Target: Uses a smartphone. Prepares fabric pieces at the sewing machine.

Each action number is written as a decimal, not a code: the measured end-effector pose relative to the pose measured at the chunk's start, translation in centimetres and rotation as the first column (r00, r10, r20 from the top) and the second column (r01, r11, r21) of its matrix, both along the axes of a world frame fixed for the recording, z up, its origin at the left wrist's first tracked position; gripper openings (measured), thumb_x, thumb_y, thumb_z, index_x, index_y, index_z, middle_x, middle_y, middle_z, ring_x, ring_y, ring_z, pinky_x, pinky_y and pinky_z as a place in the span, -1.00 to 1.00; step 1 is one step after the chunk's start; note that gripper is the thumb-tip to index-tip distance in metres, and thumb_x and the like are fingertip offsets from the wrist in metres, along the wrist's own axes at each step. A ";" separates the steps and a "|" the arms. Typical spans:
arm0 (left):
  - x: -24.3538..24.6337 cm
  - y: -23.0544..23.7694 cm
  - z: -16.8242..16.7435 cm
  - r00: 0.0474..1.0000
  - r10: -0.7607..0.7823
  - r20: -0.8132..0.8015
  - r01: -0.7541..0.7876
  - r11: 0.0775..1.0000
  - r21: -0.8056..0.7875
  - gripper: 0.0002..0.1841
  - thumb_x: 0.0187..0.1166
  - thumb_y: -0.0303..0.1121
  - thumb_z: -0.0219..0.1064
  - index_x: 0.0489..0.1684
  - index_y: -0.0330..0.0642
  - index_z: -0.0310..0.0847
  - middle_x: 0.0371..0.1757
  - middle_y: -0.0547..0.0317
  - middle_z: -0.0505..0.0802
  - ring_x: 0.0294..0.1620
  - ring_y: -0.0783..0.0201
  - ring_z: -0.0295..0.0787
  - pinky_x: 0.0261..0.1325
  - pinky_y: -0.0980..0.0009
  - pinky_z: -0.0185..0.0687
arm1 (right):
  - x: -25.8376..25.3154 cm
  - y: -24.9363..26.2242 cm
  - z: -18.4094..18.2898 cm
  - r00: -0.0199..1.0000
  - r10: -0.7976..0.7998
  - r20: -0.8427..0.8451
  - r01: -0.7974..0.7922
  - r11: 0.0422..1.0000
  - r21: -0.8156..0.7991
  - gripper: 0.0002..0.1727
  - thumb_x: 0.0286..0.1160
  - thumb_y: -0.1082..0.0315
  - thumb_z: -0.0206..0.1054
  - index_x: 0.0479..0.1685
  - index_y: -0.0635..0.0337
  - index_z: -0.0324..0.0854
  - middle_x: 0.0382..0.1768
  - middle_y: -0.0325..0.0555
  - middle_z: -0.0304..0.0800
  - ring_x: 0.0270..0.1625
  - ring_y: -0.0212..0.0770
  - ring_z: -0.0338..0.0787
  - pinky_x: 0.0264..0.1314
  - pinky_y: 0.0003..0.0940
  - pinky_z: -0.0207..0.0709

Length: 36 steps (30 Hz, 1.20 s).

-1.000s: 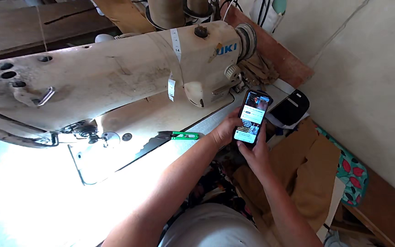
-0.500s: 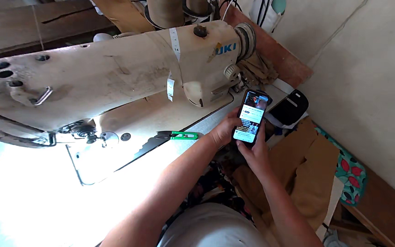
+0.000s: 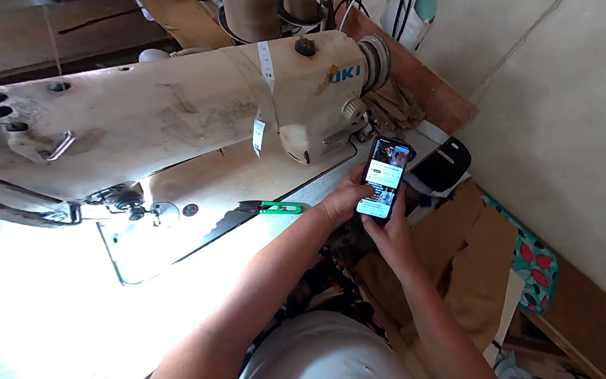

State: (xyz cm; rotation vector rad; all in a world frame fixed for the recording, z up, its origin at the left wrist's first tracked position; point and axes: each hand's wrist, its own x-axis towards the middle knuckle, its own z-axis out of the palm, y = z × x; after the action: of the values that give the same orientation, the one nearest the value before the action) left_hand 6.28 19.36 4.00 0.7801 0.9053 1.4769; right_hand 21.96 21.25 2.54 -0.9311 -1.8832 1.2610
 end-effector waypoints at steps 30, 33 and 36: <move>-0.4 0.9 -0.7 0.949 -0.313 0.031 0.302 0.936 0.183 0.15 0.45 0.50 0.15 0.89 -0.23 -0.08 0.74 -0.02 0.47 0.69 0.12 0.45 0.66 0.13 0.43 | 1.1 1.7 -0.6 0.969 -0.161 -0.190 0.131 0.978 -0.160 0.25 0.04 0.19 0.69 0.79 0.50 -0.05 0.51 0.25 0.53 0.42 -0.23 0.72 0.41 -0.37 0.69; -0.4 1.0 -0.6 0.942 -0.330 0.063 0.322 0.940 0.115 0.14 0.43 0.44 0.26 0.88 -0.23 -0.03 0.79 -0.08 0.39 0.68 -0.02 0.48 0.65 0.03 0.47 | 3.7 4.6 -0.5 0.941 -0.303 -0.154 0.291 0.952 -0.098 0.23 0.12 0.13 0.65 0.80 0.46 -0.07 0.50 0.28 0.52 0.36 -0.19 0.74 0.31 -0.31 0.74; -0.4 1.0 -0.7 0.944 -0.318 0.093 0.314 0.948 0.057 0.07 0.44 0.32 0.38 0.86 -0.19 0.04 0.78 -0.08 0.42 0.68 -0.09 0.47 0.64 -0.02 0.48 | 6.9 11.8 0.0 0.872 -0.490 0.017 0.488 0.871 0.061 0.10 0.21 0.11 0.63 0.74 0.46 0.09 0.44 0.36 0.56 0.40 -0.04 0.70 0.40 -0.15 0.67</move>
State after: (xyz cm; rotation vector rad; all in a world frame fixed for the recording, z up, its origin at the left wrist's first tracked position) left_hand 5.88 20.40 3.31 0.8312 0.6407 1.2421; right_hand 28.83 33.10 2.57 -1.3037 -1.5527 0.8838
